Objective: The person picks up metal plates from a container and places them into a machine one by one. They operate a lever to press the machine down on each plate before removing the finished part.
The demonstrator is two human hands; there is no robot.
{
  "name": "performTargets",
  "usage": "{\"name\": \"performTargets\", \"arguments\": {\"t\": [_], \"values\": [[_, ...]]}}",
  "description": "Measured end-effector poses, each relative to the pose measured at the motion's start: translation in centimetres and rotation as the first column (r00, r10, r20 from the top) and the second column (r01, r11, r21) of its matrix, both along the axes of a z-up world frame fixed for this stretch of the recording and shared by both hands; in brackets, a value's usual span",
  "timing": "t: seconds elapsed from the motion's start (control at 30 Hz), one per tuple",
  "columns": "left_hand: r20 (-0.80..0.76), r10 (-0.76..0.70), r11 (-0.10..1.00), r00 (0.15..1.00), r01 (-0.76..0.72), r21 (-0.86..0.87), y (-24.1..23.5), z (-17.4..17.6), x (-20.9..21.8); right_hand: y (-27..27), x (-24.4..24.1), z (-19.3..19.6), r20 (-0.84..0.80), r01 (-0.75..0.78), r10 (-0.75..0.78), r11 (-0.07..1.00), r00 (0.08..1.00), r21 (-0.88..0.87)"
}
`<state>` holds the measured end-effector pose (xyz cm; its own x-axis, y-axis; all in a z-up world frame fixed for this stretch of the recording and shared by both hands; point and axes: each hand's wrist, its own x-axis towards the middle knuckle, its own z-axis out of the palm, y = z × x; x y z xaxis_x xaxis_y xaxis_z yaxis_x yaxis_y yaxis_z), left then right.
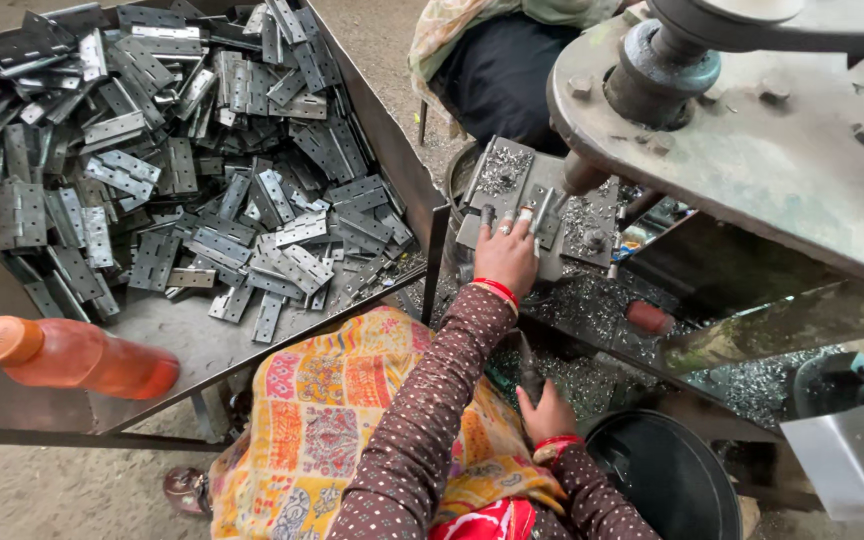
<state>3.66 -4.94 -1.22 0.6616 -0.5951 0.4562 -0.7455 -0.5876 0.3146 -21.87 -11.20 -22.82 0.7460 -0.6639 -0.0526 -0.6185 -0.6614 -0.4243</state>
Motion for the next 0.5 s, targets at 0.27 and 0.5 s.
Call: {"name": "performTargets", "arguments": {"t": [0.27, 0.5], "values": [[0.009, 0.010, 0.999, 1.000, -0.010, 0.039, 0.2, 0.2, 0.8, -3.8, 2.2, 6.4, -0.238, -0.071, 0.093, 0.992, 0.967, 0.100], [0.016, 0.024, 1.000, 1.000, -0.024, 0.000, -1.5, 0.0, 1.9, 1.0, 0.6, 3.9, -0.113, 0.045, -0.045, 0.999, 0.993, 0.004]]}}
